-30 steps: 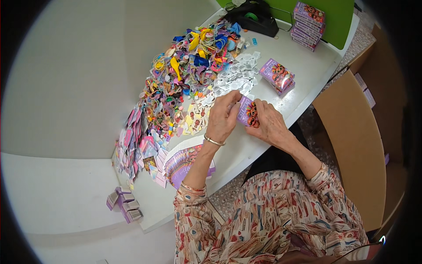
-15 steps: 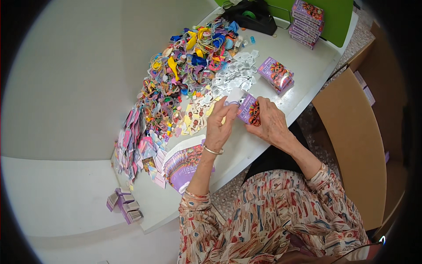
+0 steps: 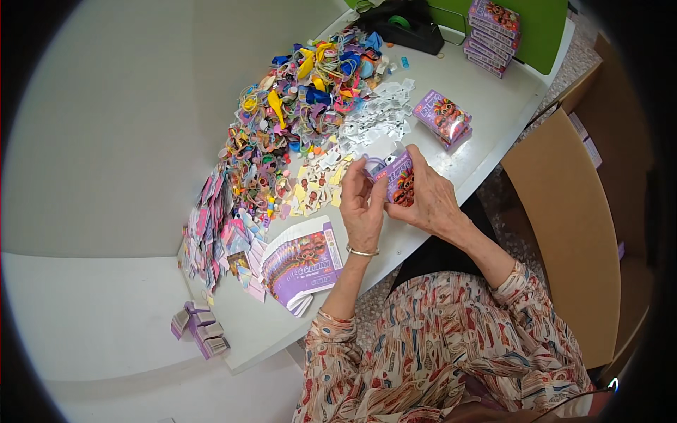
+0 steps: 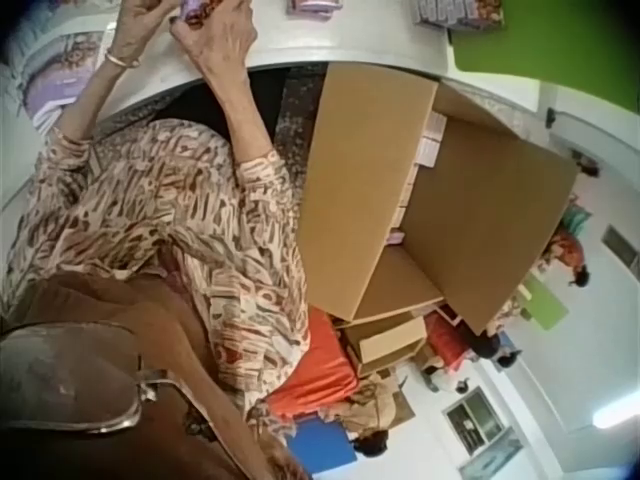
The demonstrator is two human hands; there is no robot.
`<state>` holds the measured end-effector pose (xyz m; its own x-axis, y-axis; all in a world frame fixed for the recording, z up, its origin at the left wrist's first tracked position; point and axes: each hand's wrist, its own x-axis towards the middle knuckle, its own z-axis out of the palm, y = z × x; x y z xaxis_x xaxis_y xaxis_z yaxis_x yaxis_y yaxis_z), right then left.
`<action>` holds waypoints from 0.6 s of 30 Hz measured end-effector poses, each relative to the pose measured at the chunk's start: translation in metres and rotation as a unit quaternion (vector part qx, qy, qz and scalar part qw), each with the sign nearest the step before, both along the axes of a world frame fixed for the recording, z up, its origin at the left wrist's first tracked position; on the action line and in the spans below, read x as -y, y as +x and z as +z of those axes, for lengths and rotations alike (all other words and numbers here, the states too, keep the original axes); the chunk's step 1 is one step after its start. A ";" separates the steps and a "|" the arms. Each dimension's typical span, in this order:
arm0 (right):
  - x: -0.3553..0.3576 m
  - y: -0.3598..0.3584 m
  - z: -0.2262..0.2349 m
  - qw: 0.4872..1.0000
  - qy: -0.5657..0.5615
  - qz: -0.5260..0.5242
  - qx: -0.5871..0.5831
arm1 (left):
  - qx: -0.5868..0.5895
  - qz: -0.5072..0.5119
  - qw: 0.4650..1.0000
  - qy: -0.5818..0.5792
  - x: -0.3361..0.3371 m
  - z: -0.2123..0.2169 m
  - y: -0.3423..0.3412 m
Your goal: Packaging small colorful wrapped items into decorative boxes on a table.
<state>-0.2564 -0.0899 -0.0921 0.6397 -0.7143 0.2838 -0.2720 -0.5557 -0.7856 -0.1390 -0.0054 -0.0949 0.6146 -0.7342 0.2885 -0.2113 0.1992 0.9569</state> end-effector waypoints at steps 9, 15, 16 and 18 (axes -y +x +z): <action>0.008 -0.006 -0.006 0.998 -0.021 0.040 0.031 | -0.076 -0.121 0.985 0.102 -0.008 0.000 0.012; 0.016 -0.003 -0.006 0.990 -0.044 0.109 0.077 | 0.153 -0.078 0.977 0.129 -0.013 0.006 0.014; 0.016 -0.003 -0.006 0.990 -0.049 0.109 0.080 | 0.152 -0.078 0.977 0.129 -0.011 0.010 0.011; 0.017 -0.003 -0.008 0.989 -0.053 0.109 0.083 | 0.238 -0.043 0.965 0.105 -0.007 0.020 0.002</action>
<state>-0.2594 -0.1073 -0.1002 0.7138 -0.5248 0.4638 -0.0093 -0.6692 -0.7430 -0.1373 0.0019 -0.0746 0.3831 -0.8495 0.3628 -0.6278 0.0487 0.7769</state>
